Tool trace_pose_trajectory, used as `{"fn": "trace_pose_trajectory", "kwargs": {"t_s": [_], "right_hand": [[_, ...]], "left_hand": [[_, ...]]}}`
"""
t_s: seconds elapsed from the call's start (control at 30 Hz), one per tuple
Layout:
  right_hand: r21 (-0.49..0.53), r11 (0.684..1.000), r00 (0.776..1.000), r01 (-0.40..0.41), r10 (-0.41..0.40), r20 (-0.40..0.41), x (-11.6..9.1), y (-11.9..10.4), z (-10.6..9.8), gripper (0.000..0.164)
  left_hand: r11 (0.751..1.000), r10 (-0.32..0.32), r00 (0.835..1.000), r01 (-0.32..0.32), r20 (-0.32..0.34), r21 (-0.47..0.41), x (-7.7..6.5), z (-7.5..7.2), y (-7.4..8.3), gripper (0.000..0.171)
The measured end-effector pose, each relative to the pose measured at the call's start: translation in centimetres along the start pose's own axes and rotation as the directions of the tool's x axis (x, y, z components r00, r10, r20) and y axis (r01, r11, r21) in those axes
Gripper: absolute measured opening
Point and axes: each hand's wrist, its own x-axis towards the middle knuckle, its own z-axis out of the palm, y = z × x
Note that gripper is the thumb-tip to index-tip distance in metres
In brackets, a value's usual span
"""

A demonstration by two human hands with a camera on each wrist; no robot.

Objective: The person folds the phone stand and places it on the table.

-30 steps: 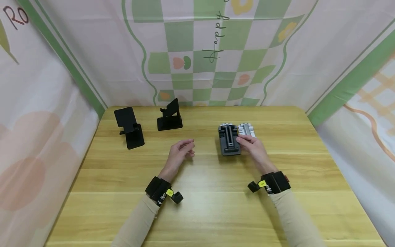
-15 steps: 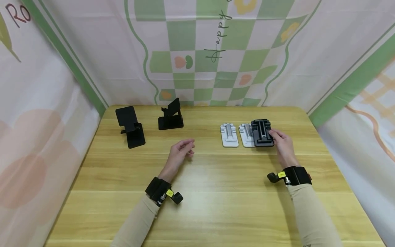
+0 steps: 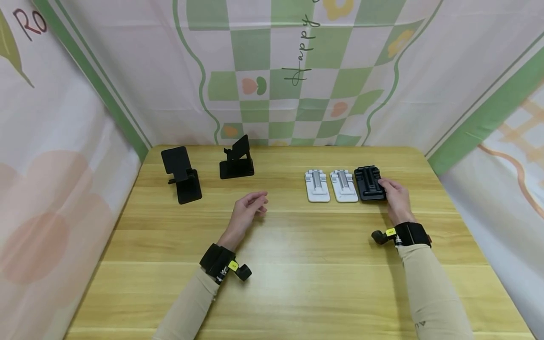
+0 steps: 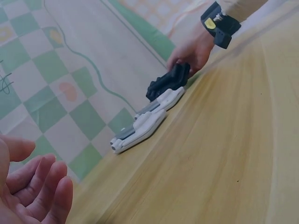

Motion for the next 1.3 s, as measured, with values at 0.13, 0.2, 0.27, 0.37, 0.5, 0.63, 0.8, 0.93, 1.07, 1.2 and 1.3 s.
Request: {"fn": "trace_pose_trajectory", "kwargs": {"t_s": [0.13,0.2,0.27,0.37,0.5,0.63,0.8,0.93,1.07,1.2,1.3], "right_hand": [[-0.112,0.994,1.000,-0.004,0.002,-0.018,0.2,0.0,0.2,0.053],[-0.196,0.981,1.000,0.012,-0.016,-0.018,0.3,0.0,0.3,0.058],[-0.279,0.959,0.999,0.041,-0.045,-0.009,0.4,0.0,0.3,0.061],[-0.377,0.923,0.996,0.080,-0.086,0.002,0.6,0.0,0.3,0.062],[-0.445,0.891,0.995,0.094,-0.104,0.002,0.9,0.0,0.2,0.061],[-0.538,0.834,0.990,0.121,-0.142,0.001,0.9,0.1,0.2,0.058],[-0.641,0.747,0.969,0.178,-0.245,-0.017,0.4,0.3,0.5,0.051],[-0.688,0.693,0.941,0.217,-0.337,-0.043,0.1,0.5,1.0,0.043],[-0.717,0.657,0.919,0.233,-0.391,-0.059,0.1,0.5,1.3,0.037],[-0.725,0.653,0.917,0.220,-0.393,-0.075,0.1,0.6,1.5,0.035],[-0.722,0.658,0.916,0.215,-0.393,-0.085,0.2,0.7,1.5,0.036]], "left_hand": [[1.000,-0.007,1.000,0.007,0.005,-0.004,-0.1,0.0,-0.1,0.032],[1.000,-0.008,1.000,0.008,0.007,-0.006,-0.1,0.0,-0.1,0.032],[1.000,-0.010,1.000,0.010,0.006,-0.010,-0.2,0.0,-0.1,0.032],[1.000,-0.013,1.000,0.013,-0.001,-0.008,-0.3,0.0,0.0,0.031],[1.000,-0.015,1.000,0.015,-0.002,-0.003,-0.3,-0.1,0.1,0.031],[1.000,-0.012,1.000,0.012,-0.006,0.004,-0.4,-0.2,-0.1,0.032],[1.000,-0.012,1.000,0.012,-0.010,0.008,-0.4,-0.3,-0.1,0.032],[1.000,-0.017,1.000,0.017,-0.018,0.009,-0.5,-0.3,-0.2,0.032],[1.000,-0.017,0.999,0.017,-0.028,0.012,-0.5,-0.3,-0.2,0.031],[1.000,-0.017,0.999,0.018,-0.035,0.020,-0.5,-0.3,-0.2,0.031],[0.999,-0.023,0.999,0.024,-0.038,0.029,-0.4,-0.4,-0.2,0.031]]}}
